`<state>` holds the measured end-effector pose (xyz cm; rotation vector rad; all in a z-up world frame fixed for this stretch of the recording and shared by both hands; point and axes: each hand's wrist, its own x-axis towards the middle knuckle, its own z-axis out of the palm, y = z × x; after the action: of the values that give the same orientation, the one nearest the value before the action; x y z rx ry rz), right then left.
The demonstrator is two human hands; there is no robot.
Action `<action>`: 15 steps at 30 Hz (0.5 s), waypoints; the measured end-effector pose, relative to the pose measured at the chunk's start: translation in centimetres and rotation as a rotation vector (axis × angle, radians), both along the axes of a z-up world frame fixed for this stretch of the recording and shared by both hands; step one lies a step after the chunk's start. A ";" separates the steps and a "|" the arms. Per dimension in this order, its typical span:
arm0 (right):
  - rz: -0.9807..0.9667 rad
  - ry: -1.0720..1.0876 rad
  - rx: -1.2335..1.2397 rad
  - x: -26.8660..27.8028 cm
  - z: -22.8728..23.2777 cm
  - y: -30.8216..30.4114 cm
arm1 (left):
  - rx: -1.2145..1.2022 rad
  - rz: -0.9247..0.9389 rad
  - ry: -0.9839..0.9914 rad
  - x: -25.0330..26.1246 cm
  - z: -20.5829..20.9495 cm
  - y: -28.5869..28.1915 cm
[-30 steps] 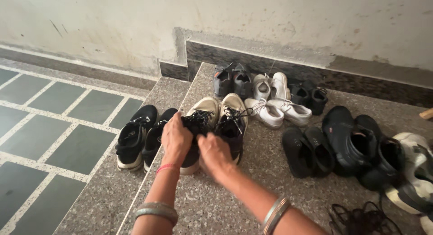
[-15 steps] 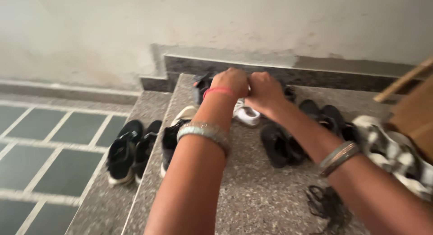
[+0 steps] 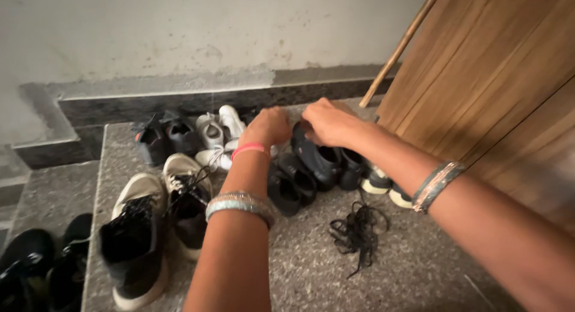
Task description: The person threads black shoelaces through the eyelets of a black shoe and ties them. They then repeat the process on a second black shoe, tying the laces and placing the finished pair with other shoes on the floor.
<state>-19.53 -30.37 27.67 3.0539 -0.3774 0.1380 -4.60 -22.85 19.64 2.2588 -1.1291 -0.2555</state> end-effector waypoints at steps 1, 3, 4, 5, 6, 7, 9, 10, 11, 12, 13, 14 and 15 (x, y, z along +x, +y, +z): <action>-0.014 0.014 0.016 0.1 0.0 0.1 | 0.042 0.024 0.020 -0.1 -0.2 0.3; 0.008 0.003 0.008 0.1 -0.2 0.1 | 0.070 0.012 0.012 -0.3 -0.3 0.8; 0.019 -0.004 0.008 -0.1 -0.4 0.1 | 0.088 0.005 0.006 -0.4 -0.3 1.1; 0.035 -0.002 0.017 -0.2 -0.6 -0.1 | 0.139 -0.015 -0.015 -0.3 -0.1 1.5; 0.051 0.000 0.025 -0.4 -0.7 -0.3 | 0.190 -0.036 -0.036 -0.1 0.1 2.1; 0.070 0.000 0.028 -0.5 -0.6 -0.5 | 0.235 -0.052 -0.058 0.3 0.6 2.6; 0.027 0.019 0.060 -0.8 -0.4 -1.0 | 0.211 0.026 -0.062 0.5 1.4 3.8; 0.007 0.029 0.079 -1.0 -0.3 -1.3 | 0.202 0.067 -0.065 0.2 1.9 4.1; -0.006 0.025 0.088 -1.3 -0.3 -1.6 | 0.249 0.068 -0.070 -0.2 2.4 4.3; -0.019 0.021 0.098 -1.7 -0.5 -2.1 | 0.296 0.070 -0.076 -0.4 3.1 4.5; -0.034 0.020 0.110 -2.2 -0.9 -2.6 | 0.346 0.069 -0.079 -0.8 3.5 4.6; -0.016 -0.003 0.135 -2.7 -1.5 -3.3 | 0.387 0.069 -0.084 -1.1 3.7 4.6; 0.000 -0.026 0.159 -3.1 -2.4 -4.1 | 0.427 0.067 -0.090 -1.3 3.6 4.5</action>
<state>-22.62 -34.45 25.27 3.2118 -0.4083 0.1551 -5.88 -18.37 23.22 2.7006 -1.1241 -0.4023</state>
